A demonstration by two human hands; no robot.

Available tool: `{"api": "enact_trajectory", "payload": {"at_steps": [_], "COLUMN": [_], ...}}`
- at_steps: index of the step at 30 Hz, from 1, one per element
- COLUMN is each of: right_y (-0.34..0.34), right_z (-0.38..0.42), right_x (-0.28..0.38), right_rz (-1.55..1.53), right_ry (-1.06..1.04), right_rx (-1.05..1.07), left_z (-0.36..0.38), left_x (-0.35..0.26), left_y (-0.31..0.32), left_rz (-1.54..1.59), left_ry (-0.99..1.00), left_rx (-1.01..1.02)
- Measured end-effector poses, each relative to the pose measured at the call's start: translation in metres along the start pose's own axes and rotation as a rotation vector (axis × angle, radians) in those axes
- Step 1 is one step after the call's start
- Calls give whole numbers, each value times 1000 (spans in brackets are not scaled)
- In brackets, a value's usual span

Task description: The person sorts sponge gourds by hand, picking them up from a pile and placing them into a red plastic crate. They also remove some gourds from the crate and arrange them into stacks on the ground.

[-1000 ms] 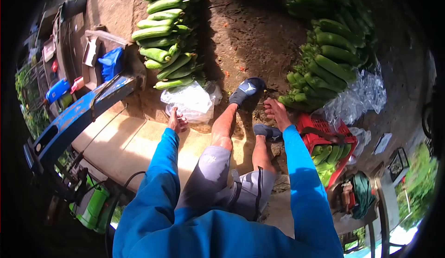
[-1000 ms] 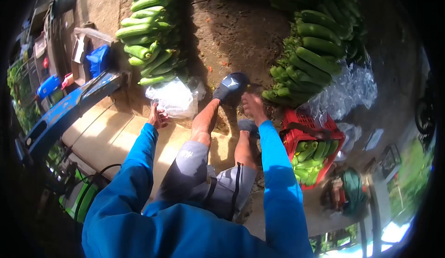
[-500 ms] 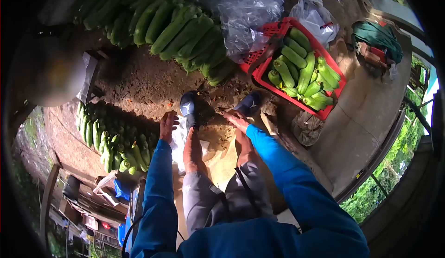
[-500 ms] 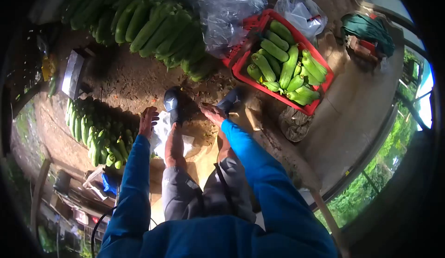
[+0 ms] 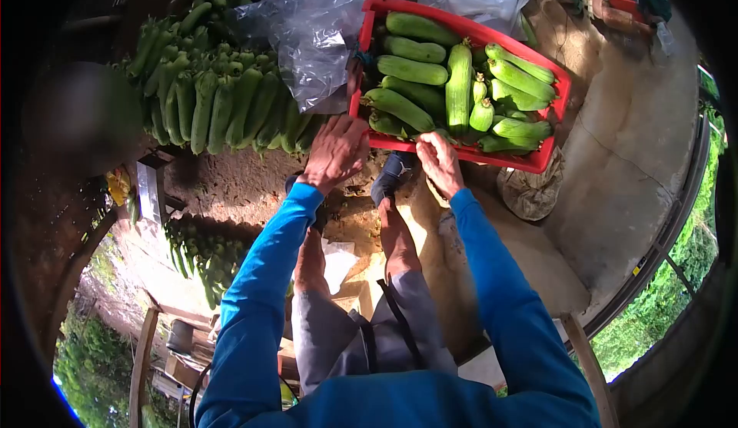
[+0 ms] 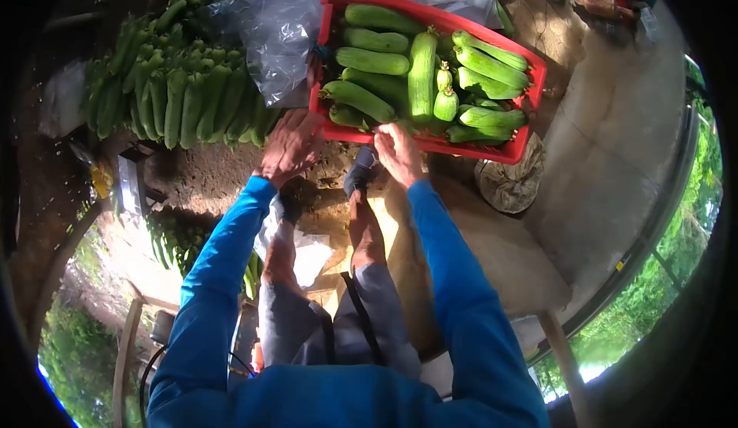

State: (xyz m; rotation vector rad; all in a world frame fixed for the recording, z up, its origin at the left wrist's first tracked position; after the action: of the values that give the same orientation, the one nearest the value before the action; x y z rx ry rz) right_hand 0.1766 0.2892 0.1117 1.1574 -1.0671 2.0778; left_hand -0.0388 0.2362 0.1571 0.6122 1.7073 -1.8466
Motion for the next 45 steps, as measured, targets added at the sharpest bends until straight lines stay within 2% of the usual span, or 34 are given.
{"api": "enact_trajectory", "payload": {"at_steps": [1, 2, 3, 5, 7, 10, 12, 13, 15, 17, 19, 20, 21, 23, 24, 25, 28, 31, 35, 36, 38, 39, 41, 42, 43, 44, 45], "right_y": [-14, -26, -34, -39, -37, -31, -28, -29, -23, -17, -12, -9, -7, -3, -1, 2, 1, 7, 7, 4, 6, 6, 9, 11, 14, 18, 16], "right_z": [-15, -27, -36, -46, -44, -43, -43, -42, -44, -46, -47, -48, -50, -53, -54, -55, -60, -58, -60, -55, -63, -61, -54, -50, -48, -45, -47], "right_x": [-4, -21, -11, -14, -20, -20, -16, -13, -6, -5, -6, -10, -9, -16, -16, -14, -14, -5, -2, -2, 17, 22, 14, 17, 22, 28, 12], "right_rz": [-55, 89, -5, 146, 99, 230, 348, 332, 405, 473, 596, 636, 630, 718, 707, 706, 653, 813, 750, 734, 535, 556, 583, 529, 476, 480, 413], "right_ry": [-3, -37, 47, -40, -72, -164, -180, -179, -141, -232, -190, -116, -119, -54, -32, -38, 106, 68, 42, -104, -13, -101, -252, -269, -285, -296, -31], "right_rx": [-9, -56, -15, -34, 33, 14, -38, -46, -39, -89, -68, -7, -11, 36, 46, 49, 88, 105, 82, -20, 120, 80, 119, 105, 90, 95, 82], "left_z": [-24, -45, -66, -101, -127, -142, -149, -154, -155, -148, -150, -147, -138, -114, -98, -89, -70, -64, -50, -44, -30, -21, 10, 24, 44, 56, 59], "left_x": [-14, -23, -29, -30, -21, -18, -9, -12, -14, -10, -6, -7, -5, 18, 32, 42, 68, 95, 141, 152, 176, 191, 241, 273, 299, 306, 303], "left_y": [4, 12, 20, 34, 49, 59, 69, 69, 73, 73, 65, 50, 45, 33, 32, 33, 13, -4, -36, -51, -89, -108, -153, -175, -192, -237, -258], "left_rz": [-28, -92, -156, -267, -338, -388, -481, -496, -514, -502, -331, -202, -209, 696, 1065, 1302, 1673, 1959, 1859, 1797, 1695, 1692, 1365, 1270, 1270, 597, 264], "left_ry": [51, 92, 134, 117, 60, 0, -116, -112, -60, 130, -90, -169, -169, -521, -764, -867, -976, -799, -840, -843, -846, -839, -889, -604, -600, -333, -192], "left_rx": [7, -4, -15, -110, -106, -20, 209, 216, 379, 232, 517, 466, 466, 239, 193, 169, 152, 154, 22, -32, -116, -143, -328, -335, -349, -430, -427]}}
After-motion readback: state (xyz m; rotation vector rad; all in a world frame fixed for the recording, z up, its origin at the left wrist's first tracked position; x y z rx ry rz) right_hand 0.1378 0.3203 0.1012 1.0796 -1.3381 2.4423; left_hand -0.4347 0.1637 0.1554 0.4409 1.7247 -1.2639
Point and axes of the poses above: each hand's wrist, its own z-axis away from the middle knuckle, its own y-axis out of the palm, x = y × z, the point moved 8 cm from there along -z, towards the middle knuckle, and after that the axes turned 5 degrees about -z, right-handed, at the moved point
